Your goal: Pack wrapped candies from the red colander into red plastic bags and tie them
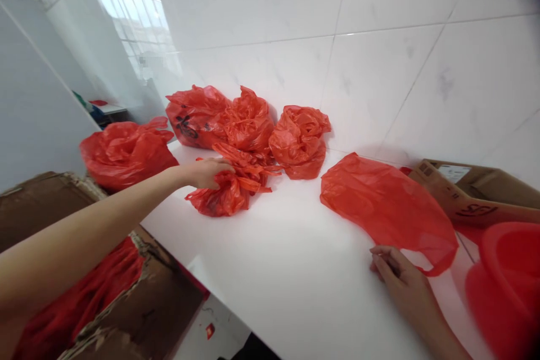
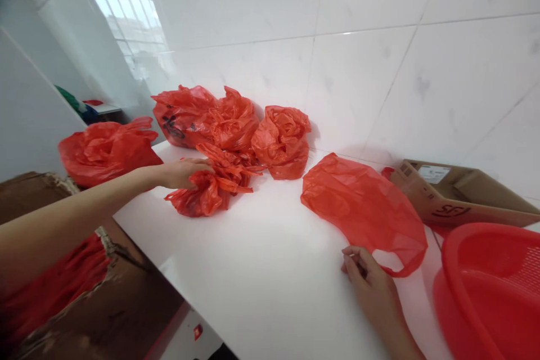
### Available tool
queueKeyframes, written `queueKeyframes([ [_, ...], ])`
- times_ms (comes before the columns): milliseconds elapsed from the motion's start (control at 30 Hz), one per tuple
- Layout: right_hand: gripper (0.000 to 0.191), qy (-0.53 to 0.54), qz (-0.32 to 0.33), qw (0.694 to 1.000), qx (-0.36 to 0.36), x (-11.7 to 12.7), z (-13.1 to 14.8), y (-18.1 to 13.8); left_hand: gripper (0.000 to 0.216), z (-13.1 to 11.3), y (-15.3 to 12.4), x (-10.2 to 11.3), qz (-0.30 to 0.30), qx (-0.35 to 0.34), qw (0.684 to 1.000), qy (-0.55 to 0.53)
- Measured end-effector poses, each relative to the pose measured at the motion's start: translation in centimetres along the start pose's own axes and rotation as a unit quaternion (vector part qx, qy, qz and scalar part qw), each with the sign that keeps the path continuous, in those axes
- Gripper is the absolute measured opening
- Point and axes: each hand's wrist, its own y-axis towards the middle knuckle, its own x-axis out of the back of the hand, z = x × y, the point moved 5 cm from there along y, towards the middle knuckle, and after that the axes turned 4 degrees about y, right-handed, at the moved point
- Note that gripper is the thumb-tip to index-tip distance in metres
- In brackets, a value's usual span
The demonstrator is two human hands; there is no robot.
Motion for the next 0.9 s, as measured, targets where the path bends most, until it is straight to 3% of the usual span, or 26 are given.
queueKeyframes([
  [133,0.037,0.008,-0.004,1.0,0.008,0.1,-0.2,0.1,0.054,0.3,-2.1,-0.2,-0.007,0.026,1.0,-0.001],
  [367,0.042,-0.019,-0.016,1.0,-0.005,0.3,-0.9,0.3,0.042,0.7,-2.8,-2.6,-0.071,0.072,0.994,0.036],
  [500,0.043,-0.013,-0.032,0.999,-0.011,0.0,0.0,0.2,0.025,-0.9,-4.4,-2.2,-0.095,0.054,0.993,0.041],
  [600,0.041,0.035,-0.022,0.999,0.035,-1.4,4.1,-1.4,0.024,-4.0,-6.0,-0.6,-0.116,0.039,0.992,0.028],
  [667,0.045,0.055,0.025,0.995,0.082,-3.1,8.4,-2.9,0.025,-6.6,-6.6,0.5,-0.127,0.045,0.991,0.017],
  [767,0.069,0.066,0.104,0.983,0.135,-5.6,14.6,-4.7,0.026,-10.9,-6.3,1.6,-0.132,0.035,0.991,-0.015],
  [833,0.081,0.076,0.087,0.985,0.13,-6.3,16.9,-4.6,0.027,-13.8,-5.5,1.7,-0.125,0.008,0.991,-0.049],
  [900,0.076,0.117,0.042,0.988,0.094,-6.4,17.4,-3.6,0.028,-16.5,-4.6,1.4,-0.116,-0.023,0.989,-0.088],
])
